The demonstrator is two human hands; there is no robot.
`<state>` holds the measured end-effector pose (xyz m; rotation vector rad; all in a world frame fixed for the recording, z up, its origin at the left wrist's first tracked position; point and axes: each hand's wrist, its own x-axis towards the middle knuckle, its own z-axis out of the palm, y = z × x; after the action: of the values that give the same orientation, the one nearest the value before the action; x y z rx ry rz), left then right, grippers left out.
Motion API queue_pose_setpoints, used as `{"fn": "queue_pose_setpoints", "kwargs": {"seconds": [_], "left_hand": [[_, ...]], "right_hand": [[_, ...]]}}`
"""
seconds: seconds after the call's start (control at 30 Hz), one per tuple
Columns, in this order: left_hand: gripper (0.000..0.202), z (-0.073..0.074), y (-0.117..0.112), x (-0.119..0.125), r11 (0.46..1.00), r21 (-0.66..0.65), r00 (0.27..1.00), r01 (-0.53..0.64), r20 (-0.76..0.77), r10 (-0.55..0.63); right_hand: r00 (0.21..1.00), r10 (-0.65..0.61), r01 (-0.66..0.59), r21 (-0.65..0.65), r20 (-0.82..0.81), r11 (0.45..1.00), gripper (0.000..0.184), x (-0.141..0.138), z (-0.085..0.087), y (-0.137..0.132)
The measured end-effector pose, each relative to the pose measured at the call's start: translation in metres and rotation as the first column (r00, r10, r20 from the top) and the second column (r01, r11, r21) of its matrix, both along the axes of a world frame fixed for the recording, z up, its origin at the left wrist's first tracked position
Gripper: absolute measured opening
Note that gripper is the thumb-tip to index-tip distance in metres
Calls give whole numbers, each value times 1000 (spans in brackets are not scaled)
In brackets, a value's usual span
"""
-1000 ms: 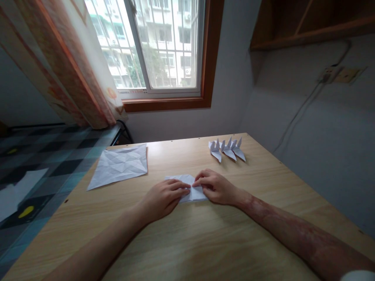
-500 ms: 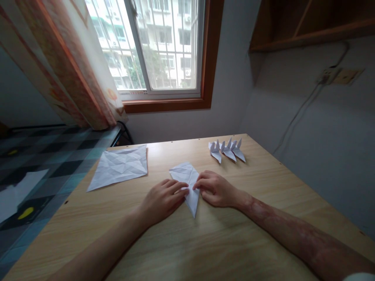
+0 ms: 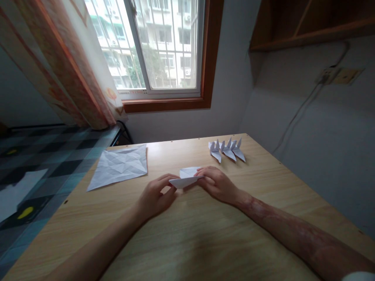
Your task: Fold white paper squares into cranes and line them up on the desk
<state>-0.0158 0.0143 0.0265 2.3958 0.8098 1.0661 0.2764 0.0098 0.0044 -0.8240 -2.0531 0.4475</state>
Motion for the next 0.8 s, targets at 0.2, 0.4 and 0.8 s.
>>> {"fn": "queue_pose_setpoints", "kwargs": {"seconds": [0.2,0.4,0.8], "left_hand": [[24,4,-1,-8,997,17,990,-79,120,76],[20,2,-13,-3,983,76,976,-169,153,156],[32,2,6,2,896,-354,806,-270,426,411]], "right_hand": [[995,-72,72,-7,-68,997,24,3,-3,-3],[1000,5,-5,43,-2,999,20,3,1,-6],[952,-186,142,-190,-242,972,20,3,-4,1]]}}
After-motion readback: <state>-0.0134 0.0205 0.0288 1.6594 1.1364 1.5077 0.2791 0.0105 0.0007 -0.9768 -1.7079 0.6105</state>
